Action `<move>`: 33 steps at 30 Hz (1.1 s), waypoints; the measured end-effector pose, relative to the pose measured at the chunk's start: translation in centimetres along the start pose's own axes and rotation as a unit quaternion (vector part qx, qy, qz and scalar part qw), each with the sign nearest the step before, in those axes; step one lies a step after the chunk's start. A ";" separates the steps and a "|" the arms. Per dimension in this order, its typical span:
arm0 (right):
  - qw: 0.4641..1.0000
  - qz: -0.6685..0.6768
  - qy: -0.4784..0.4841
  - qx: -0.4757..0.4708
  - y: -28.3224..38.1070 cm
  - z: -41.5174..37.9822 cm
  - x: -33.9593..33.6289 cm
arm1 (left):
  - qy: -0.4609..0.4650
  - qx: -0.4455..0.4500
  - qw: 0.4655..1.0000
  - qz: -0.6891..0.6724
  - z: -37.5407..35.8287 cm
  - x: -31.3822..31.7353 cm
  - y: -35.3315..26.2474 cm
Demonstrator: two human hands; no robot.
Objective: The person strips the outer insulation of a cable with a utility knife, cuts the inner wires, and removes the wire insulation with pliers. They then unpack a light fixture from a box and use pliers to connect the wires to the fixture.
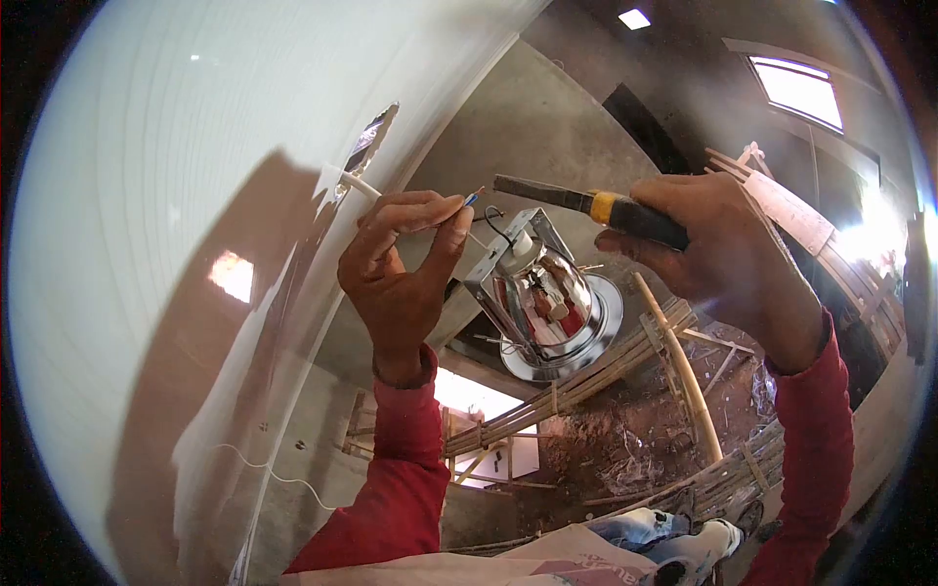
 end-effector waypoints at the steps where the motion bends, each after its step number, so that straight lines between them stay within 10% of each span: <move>1: 1.000 0.000 0.000 0.001 0.0 -0.1 0.0 | 0.012 0.025 0.999 0.031 -0.1 -0.1 0.1; 19: 0.975 -0.201 -0.092 -0.005 3.2 -1.9 0.7 | -0.022 0.044 0.991 0.128 0.2 1.2 -0.2; 28: 0.879 -0.394 -0.185 -0.195 3.0 2.1 -2.3 | 0.037 0.101 0.978 0.178 0.1 0.4 0.1; 33: 0.937 -0.314 -0.013 -0.154 2.6 4.5 -4.2 | 0.051 0.084 0.986 0.133 -0.3 0.2 0.8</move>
Point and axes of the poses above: each hand's wrist, its own z-axis towards the middle knuckle, its own x-axis out of the palm, y = z × x, the point moved 1 cm from there along z, towards the middle knuckle, and after that the axes turned 1 degree about -x, right-handed, at the moved point
